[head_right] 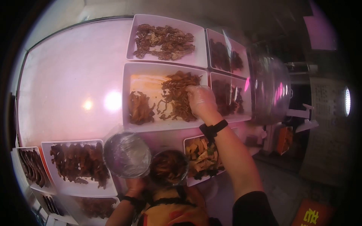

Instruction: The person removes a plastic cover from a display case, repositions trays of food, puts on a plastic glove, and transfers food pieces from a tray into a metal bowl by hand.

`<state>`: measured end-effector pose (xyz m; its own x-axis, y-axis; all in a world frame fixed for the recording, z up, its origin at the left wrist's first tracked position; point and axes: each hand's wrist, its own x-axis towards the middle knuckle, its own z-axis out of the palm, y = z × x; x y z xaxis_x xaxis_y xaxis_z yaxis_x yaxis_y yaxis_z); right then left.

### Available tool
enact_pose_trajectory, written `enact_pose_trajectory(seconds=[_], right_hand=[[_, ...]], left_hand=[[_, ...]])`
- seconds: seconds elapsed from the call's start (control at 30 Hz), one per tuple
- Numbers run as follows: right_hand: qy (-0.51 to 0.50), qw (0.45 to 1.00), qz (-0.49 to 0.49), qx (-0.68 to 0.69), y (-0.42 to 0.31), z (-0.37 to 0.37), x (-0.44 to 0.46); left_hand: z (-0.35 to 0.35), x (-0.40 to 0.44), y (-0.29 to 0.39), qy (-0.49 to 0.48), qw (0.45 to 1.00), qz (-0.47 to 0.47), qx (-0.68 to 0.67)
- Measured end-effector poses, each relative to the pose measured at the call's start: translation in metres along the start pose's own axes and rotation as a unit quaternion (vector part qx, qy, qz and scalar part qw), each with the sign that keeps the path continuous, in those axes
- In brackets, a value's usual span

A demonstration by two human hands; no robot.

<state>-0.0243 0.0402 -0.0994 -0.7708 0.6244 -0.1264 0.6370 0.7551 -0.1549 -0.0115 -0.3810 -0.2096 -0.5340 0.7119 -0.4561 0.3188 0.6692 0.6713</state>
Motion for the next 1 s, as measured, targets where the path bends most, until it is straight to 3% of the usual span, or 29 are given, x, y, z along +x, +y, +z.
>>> enact_pose_trajectory(seconds=[0.1, 0.17, 0.23, 0.33, 0.43, 0.5, 0.57, 0.77, 0.83, 0.93, 1.0], right_hand=[[0.059, 0.997, -0.014, -0.055, 0.000, 0.017, 0.023], [0.034, 0.998, 0.019, -0.051, -0.019, 0.010, 0.038], [-0.021, 0.992, 0.117, -0.047, -0.030, 0.008, 0.052], [-0.016, 0.991, 0.135, 0.007, -0.010, 0.038, 0.066], [-0.040, 0.990, 0.086, 0.105, -0.016, 0.041, 0.058], [-0.052, 0.990, 0.082, 0.103, -0.024, 0.036, 0.053], [-0.107, 0.986, 0.060, 0.113, -0.022, 0.022, 0.039], [-0.060, 0.997, 0.035, 0.045, 0.000, -0.001, 0.005], [-0.058, 0.998, -0.013, -0.010, 0.006, -0.004, 0.002], [-0.042, 0.996, -0.029, 0.079, 0.010, 0.002, 0.007], [-0.042, 0.998, -0.022, 0.040, 0.007, -0.001, 0.009]], left_hand=[[0.005, 0.000, -0.006, 0.017, 1.000, 0.008, 0.007], [0.003, 0.003, -0.005, 0.016, 0.999, 0.025, 0.021], [0.001, 0.004, -0.004, 0.015, 0.999, 0.037, 0.035], [-0.002, 0.005, 0.002, 0.022, 0.997, 0.056, 0.045], [-0.007, 0.009, 0.008, 0.023, 0.997, 0.032, 0.072], [-0.006, 0.008, 0.006, 0.058, 0.991, 0.080, 0.090], [-0.009, 0.006, 0.007, 0.031, 0.993, 0.067, 0.097], [-0.010, 0.009, 0.013, 0.022, 0.998, 0.034, 0.046], [-0.010, 0.008, 0.014, 0.028, 0.999, 0.023, 0.009], [-0.010, 0.008, 0.010, 0.004, 1.000, 0.009, 0.007], [-0.006, 0.006, 0.005, 0.026, 0.999, 0.038, 0.027]])
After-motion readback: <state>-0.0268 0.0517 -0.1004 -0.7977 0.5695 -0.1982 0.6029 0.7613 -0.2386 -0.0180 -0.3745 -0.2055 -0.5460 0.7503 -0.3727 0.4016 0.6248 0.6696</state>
